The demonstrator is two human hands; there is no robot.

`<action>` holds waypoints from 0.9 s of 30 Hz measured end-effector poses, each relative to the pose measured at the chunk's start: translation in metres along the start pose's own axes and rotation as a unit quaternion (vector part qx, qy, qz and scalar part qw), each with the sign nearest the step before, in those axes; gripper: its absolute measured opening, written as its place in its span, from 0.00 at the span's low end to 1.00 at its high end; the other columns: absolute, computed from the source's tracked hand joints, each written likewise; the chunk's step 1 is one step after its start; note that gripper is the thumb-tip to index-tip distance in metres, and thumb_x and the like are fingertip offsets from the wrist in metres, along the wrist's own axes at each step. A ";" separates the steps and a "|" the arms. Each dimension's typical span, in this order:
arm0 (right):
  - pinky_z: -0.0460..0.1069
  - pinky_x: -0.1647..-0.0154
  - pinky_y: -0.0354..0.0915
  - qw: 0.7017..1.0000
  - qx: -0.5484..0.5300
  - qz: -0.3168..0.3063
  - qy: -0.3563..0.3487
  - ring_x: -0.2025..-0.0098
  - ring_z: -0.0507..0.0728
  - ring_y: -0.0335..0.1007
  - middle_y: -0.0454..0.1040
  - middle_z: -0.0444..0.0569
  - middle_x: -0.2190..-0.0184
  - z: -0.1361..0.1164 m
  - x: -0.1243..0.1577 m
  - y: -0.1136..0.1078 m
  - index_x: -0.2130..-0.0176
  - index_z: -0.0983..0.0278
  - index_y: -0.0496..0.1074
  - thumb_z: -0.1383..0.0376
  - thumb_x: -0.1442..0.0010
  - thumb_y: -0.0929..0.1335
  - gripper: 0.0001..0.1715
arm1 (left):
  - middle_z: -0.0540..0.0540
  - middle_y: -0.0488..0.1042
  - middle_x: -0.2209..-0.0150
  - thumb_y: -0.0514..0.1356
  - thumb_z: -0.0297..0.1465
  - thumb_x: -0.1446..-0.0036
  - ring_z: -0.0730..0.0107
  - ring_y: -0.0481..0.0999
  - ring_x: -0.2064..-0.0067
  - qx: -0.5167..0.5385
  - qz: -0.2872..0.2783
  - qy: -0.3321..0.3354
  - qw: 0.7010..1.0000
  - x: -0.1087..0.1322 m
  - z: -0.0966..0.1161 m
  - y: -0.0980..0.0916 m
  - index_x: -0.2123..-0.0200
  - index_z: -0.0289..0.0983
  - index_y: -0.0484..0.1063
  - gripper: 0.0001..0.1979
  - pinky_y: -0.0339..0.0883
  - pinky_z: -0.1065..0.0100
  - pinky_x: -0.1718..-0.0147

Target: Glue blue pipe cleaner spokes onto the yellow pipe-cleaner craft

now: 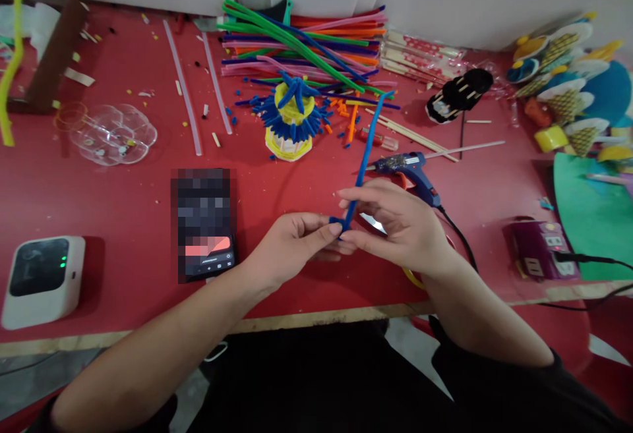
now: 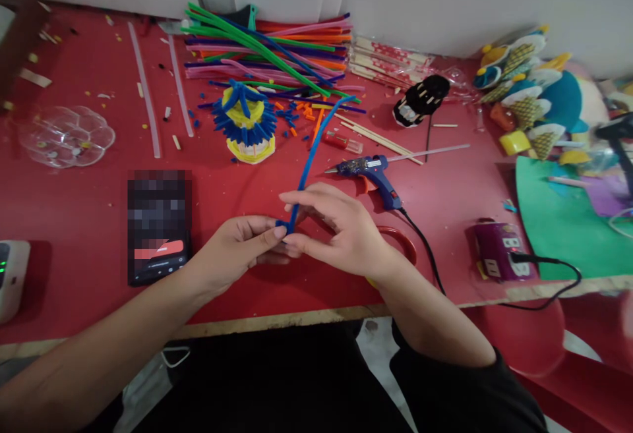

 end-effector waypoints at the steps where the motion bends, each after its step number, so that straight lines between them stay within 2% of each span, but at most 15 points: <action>1: 0.49 0.56 0.77 1.000 0.022 0.000 -0.013 0.58 0.55 0.80 0.81 0.49 0.58 0.000 0.000 0.000 0.42 0.61 0.76 0.62 0.35 0.75 0.22 | 0.45 0.86 0.66 0.78 0.49 0.54 0.66 0.85 0.62 0.003 0.005 0.003 1.000 0.000 0.000 0.000 0.66 0.34 0.84 0.24 0.79 0.64 0.54; 6: 0.51 0.51 0.79 0.996 0.085 0.005 -0.033 0.54 0.57 0.83 0.84 0.51 0.54 0.001 0.002 0.003 0.42 0.59 0.77 0.61 0.34 0.75 0.22 | 0.50 0.83 0.68 0.78 0.47 0.53 0.72 0.81 0.64 -0.006 0.040 0.018 0.999 0.000 -0.002 -0.001 0.68 0.36 0.83 0.21 0.78 0.64 0.54; 12: 0.51 0.49 0.79 0.996 0.076 -0.010 -0.039 0.51 0.57 0.84 0.86 0.51 0.52 0.001 0.003 0.003 0.38 0.58 0.75 0.62 0.32 0.73 0.24 | 0.47 0.84 0.66 0.77 0.48 0.51 0.69 0.82 0.62 -0.002 -0.007 0.017 1.000 -0.002 -0.002 -0.002 0.66 0.35 0.84 0.22 0.79 0.63 0.53; 16: 0.52 0.47 0.79 0.992 0.117 -0.022 -0.044 0.49 0.58 0.84 0.85 0.50 0.49 0.002 0.005 0.005 0.38 0.56 0.75 0.61 0.31 0.73 0.23 | 0.46 0.85 0.65 0.75 0.45 0.47 0.68 0.82 0.62 -0.045 0.013 0.025 0.999 -0.002 -0.001 -0.002 0.66 0.35 0.83 0.18 0.79 0.62 0.53; 22: 0.51 0.49 0.80 0.978 0.182 -0.033 -0.097 0.52 0.59 0.85 0.86 0.51 0.53 0.003 0.006 0.009 0.39 0.59 0.75 0.62 0.31 0.72 0.22 | 0.47 0.84 0.67 0.76 0.44 0.49 0.65 0.84 0.60 -0.027 0.044 0.037 0.998 -0.002 0.001 0.000 0.66 0.34 0.83 0.18 0.77 0.58 0.47; 27: 0.50 0.48 0.81 0.976 0.186 -0.027 -0.113 0.52 0.57 0.86 0.87 0.50 0.55 0.002 0.006 0.009 0.40 0.59 0.76 0.67 0.31 0.71 0.21 | 0.48 0.84 0.68 0.76 0.44 0.48 0.69 0.83 0.62 -0.014 0.046 0.032 0.998 -0.003 -0.001 -0.002 0.67 0.34 0.82 0.18 0.75 0.62 0.47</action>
Point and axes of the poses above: each hand's wrist, its own x-axis away from the middle knuckle, its own y-axis out of the palm, z = x × y, the point moved 1 cm from there along -x, towards the middle knuckle
